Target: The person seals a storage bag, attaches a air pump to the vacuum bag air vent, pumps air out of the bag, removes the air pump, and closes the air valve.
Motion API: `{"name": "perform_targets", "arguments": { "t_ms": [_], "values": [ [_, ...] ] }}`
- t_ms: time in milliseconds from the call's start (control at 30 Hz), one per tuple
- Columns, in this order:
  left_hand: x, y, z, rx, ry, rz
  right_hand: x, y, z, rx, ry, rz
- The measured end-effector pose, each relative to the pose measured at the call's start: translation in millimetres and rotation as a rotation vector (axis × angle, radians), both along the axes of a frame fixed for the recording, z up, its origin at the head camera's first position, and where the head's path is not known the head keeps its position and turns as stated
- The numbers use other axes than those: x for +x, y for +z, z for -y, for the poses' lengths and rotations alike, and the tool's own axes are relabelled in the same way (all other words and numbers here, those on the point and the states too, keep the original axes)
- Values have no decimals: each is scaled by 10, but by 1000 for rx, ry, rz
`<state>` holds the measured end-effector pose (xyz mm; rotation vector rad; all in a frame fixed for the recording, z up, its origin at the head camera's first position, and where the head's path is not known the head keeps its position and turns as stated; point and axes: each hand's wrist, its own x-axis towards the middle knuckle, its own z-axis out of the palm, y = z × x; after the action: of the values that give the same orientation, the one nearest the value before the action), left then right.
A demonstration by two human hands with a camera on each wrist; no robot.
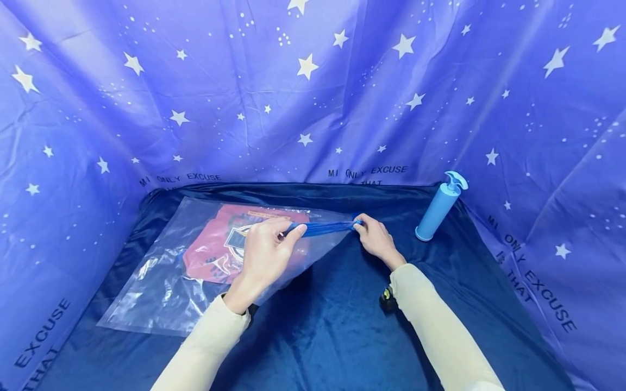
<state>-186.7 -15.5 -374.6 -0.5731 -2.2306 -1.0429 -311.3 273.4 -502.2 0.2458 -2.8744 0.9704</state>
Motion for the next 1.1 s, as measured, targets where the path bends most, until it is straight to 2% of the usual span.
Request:
{"name": "perform_targets", "arguments": {
  "t_ms": [133,400,567,833,1100],
  "values": [
    [14,-12,12,12,-10,7,-72,-7,23,4,-1,2],
    [24,-15,13,17,-17,-4,-85,-34,2,-11,-7,17],
    [38,30,47,45,-6,-36,-132,-30,-9,-21,-5,-10],
    [83,126,101,49,12,-59,-235,-34,4,-53,-24,4],
    [103,179,154,63,26,-76,-328,-44,13,-28,-33,29]
  ]
}}
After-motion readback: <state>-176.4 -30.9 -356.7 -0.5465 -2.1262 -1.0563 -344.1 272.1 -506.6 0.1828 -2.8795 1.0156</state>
